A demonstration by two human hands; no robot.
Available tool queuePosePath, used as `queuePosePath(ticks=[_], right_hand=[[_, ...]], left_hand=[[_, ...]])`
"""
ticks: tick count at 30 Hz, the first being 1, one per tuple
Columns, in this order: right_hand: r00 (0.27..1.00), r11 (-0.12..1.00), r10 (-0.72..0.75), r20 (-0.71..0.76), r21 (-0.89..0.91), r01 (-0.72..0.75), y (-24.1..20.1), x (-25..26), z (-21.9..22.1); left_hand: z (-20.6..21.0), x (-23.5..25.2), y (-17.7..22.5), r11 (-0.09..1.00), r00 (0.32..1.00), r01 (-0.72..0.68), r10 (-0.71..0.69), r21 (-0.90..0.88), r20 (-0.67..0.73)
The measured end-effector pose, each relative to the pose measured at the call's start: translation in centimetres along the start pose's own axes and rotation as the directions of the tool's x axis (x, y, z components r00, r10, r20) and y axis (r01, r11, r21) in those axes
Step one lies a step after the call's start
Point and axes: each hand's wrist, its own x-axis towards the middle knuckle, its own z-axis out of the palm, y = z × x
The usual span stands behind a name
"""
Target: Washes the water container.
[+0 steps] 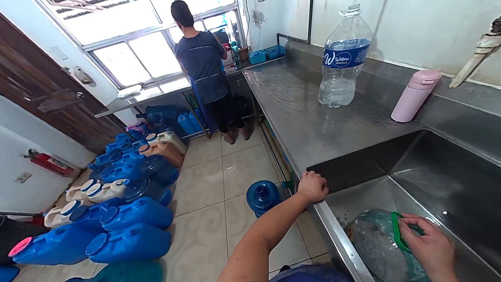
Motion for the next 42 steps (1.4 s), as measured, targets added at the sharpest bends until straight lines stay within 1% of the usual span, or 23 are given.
queuePosePath(ticks=[11,17,24,42], right_hand=[[1.000,1.000,-0.009,-0.009,-0.002,0.009,-0.04,0.06,0.07],[1.000,1.000,-0.003,0.013,0.003,0.003,-0.21,0.07,-0.10],[1.000,1.000,-0.008,0.014,-0.014,0.008,0.02,0.11,-0.07],[0.999,1.000,0.024,0.035,-0.006,-0.024,-0.18,0.12,-0.31]], left_hand=[[-0.06,-0.13,0.04,1.000,1.000,-0.005,0.005,-0.003,-0.006],[0.16,-0.03,-0.09,1.000,1.000,-0.007,0.007,-0.012,-0.014],[0.08,0.01,-0.10,1.000,1.000,-0.010,0.010,0.001,0.004],[0.05,0.05,-0.14,1.000,1.000,-0.009,0.009,-0.008,0.001]])
